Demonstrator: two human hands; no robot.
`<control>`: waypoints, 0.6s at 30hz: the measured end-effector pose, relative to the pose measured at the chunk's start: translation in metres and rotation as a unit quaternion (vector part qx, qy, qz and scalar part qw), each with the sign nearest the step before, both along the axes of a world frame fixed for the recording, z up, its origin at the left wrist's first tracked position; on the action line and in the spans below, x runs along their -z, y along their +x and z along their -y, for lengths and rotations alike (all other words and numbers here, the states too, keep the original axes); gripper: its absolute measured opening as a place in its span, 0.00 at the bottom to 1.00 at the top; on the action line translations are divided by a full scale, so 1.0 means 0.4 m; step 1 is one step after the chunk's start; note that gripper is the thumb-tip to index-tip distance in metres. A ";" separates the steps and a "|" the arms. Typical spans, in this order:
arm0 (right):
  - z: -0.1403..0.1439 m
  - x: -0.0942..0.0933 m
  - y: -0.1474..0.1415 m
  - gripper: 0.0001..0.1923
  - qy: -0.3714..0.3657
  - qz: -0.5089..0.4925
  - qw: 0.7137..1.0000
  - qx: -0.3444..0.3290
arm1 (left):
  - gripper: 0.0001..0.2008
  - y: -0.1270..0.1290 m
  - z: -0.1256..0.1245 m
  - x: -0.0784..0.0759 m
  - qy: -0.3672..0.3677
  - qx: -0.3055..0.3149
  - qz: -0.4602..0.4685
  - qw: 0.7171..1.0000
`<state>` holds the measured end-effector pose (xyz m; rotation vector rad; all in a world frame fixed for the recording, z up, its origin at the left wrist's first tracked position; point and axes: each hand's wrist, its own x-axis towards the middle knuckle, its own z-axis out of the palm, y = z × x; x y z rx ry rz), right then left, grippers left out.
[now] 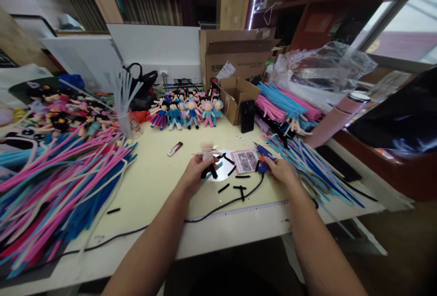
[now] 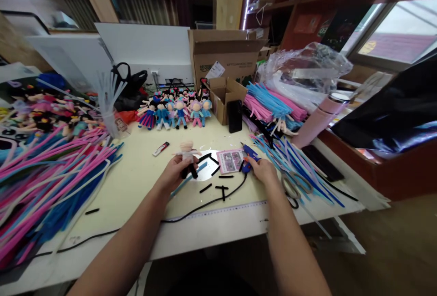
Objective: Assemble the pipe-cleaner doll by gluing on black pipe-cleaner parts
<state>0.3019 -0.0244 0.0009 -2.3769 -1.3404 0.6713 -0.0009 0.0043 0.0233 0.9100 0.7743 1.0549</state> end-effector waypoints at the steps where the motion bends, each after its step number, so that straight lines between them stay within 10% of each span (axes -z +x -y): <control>1: -0.007 0.003 -0.005 0.30 0.000 0.000 1.000 0.009 | 0.17 0.001 0.001 -0.001 0.003 0.006 -0.001 1.000; 13: 0.018 0.010 -0.035 0.20 0.072 0.018 0.991 0.109 | 0.17 -0.001 0.007 -0.006 0.002 0.018 0.001 1.000; 18: 0.041 0.028 -0.037 0.16 0.265 -0.172 0.928 0.198 | 0.17 -0.003 0.007 0.001 0.017 0.030 0.003 0.999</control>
